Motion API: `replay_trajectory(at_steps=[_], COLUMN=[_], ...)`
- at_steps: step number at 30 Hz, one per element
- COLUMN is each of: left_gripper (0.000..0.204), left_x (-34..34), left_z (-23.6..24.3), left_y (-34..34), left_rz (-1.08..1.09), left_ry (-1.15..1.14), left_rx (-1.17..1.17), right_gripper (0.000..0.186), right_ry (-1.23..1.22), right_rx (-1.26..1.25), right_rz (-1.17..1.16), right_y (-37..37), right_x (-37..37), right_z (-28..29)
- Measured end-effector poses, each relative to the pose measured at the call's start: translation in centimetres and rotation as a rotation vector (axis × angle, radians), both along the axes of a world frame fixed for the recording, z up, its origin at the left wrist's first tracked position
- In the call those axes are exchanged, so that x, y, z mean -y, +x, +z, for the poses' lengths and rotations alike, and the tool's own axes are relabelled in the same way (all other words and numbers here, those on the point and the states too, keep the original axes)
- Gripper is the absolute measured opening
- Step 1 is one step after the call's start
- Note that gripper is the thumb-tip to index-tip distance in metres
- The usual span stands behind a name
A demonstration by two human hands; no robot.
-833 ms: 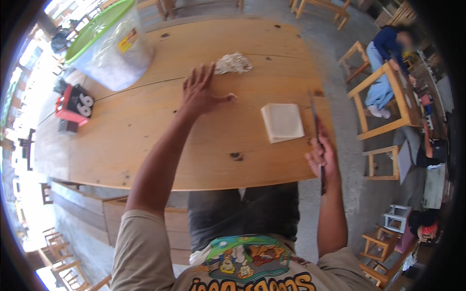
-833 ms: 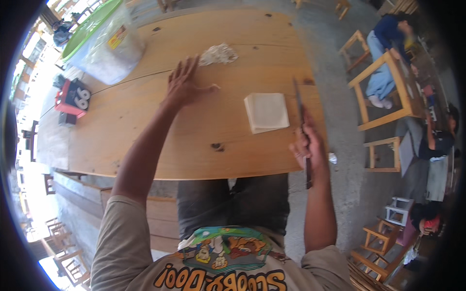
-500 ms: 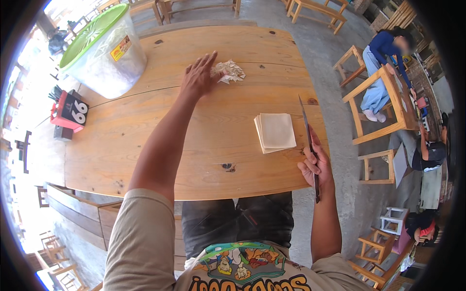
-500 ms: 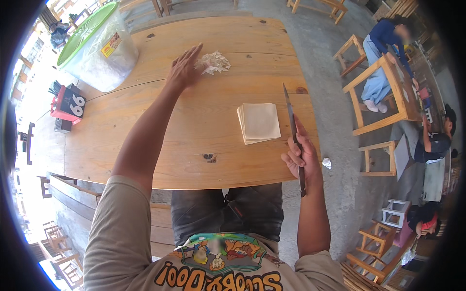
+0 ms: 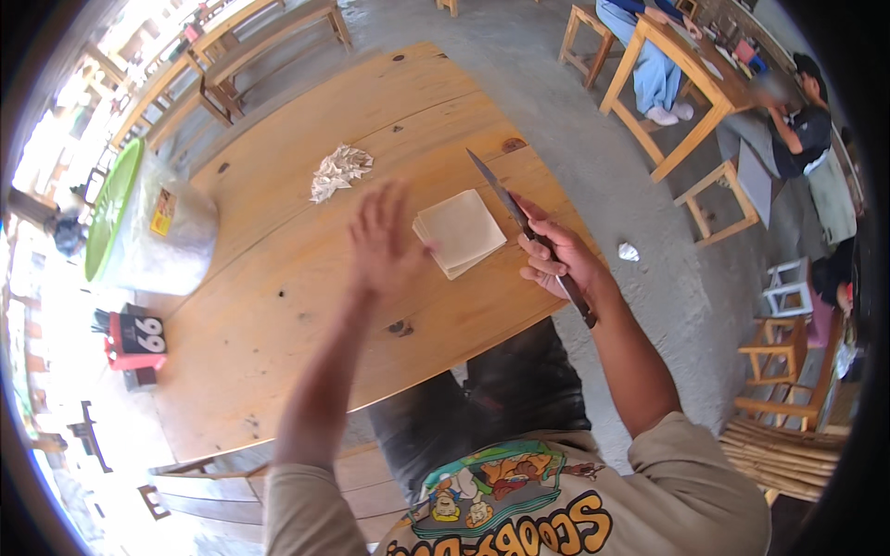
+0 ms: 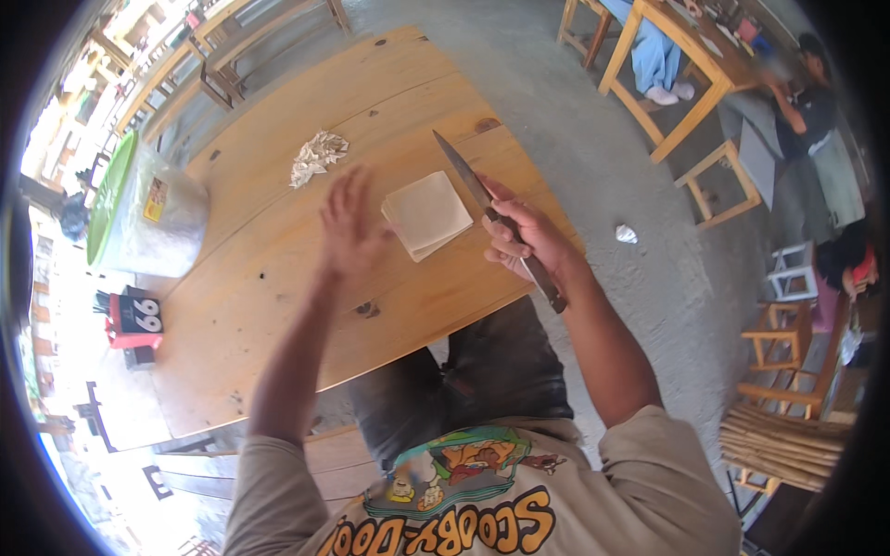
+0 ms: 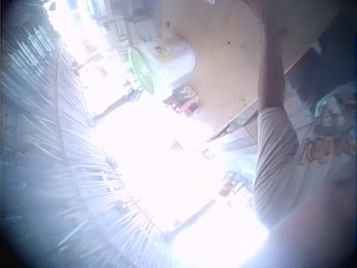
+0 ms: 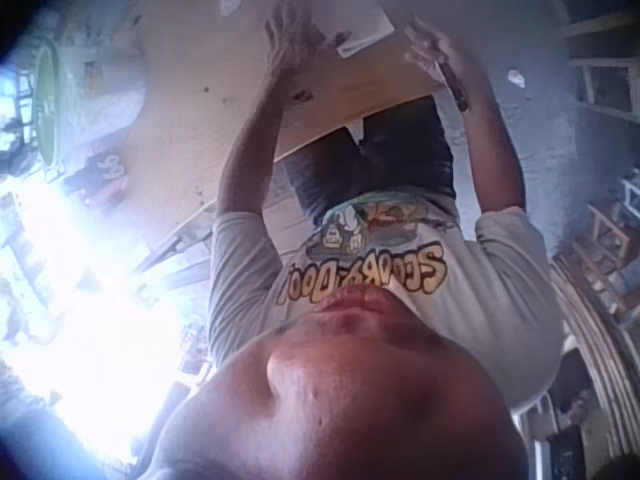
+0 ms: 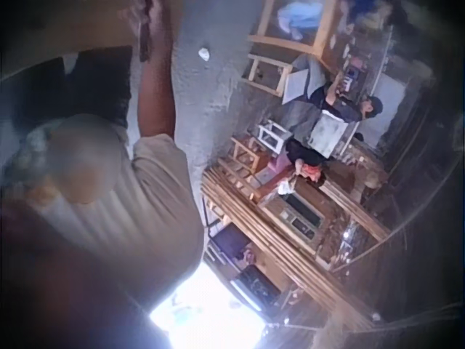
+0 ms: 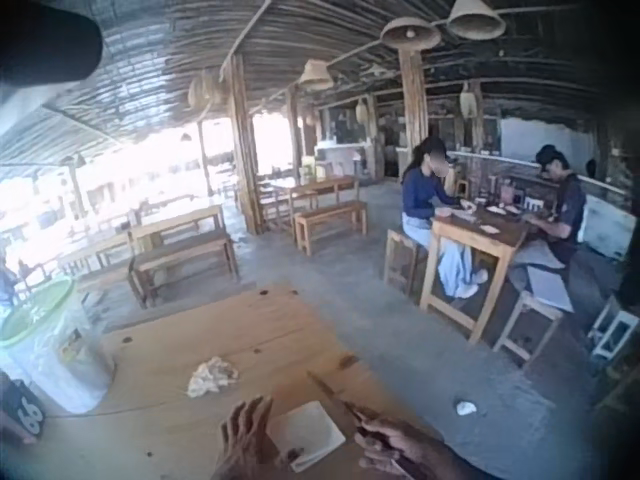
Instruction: The person uses a knife to cut a stack of white rectangular sheets into thin strips on a wooden table. They repeatedly slice the material, separating the strips and arranging them on the table surface.
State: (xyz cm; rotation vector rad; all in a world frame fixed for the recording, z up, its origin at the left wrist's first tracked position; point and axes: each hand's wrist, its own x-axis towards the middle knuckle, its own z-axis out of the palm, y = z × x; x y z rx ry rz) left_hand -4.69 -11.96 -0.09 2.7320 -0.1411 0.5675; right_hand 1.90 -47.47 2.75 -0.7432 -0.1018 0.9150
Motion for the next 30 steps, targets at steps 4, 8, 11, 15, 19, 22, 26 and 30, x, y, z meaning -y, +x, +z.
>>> replay_trajectory(at_steps=[4,8,11,15,19,22,26,30], left_gripper=[0.084,0.048,0.029,0.018,0.012,0.006,0.010,0.019], left_x=[4.4,4.4,4.2,3.4,0.7,-3.6,-8.8,-8.9], left_z=[1.9,2.8,2.5,1.0,0.5,2.7,6.3,5.1], left_y=[-1.1,-1.0,-0.5,0.4,1.9,0.7,-6.2,-15.7], left_rz=[0.212,0.224,0.168,0.109,-0.005,-0.216,-0.087,-0.114], left_ry=[-0.168,-0.250,-0.274,-0.250,-0.683,-1.245,-0.975,-0.318], left_rx=[-0.173,-0.186,-0.037,0.103,0.183,0.324,0.330,-0.081], right_gripper=[0.054,0.053,0.053,0.054,0.053,0.053,0.053,0.053], right_ry=[0.029,0.074,0.041,0.034,0.044,0.070,0.095,0.107], right_rx=[-0.029,0.033,0.036,0.031,0.036,0.016,0.039,0.040], right_rz=[-0.002,0.016,0.000,0.003,-0.005,-0.014,0.037,0.008], right_y=[-1.0,-1.2,-0.3,0.2,0.0,-0.1,0.2,0.3], right_x=[-0.2,-0.1,-0.2,-0.3,-0.2,-0.2,0.0,0.0], right_z=[-0.4,-0.8,-0.7,-0.7,-0.9,-1.3,-1.7,-2.1])
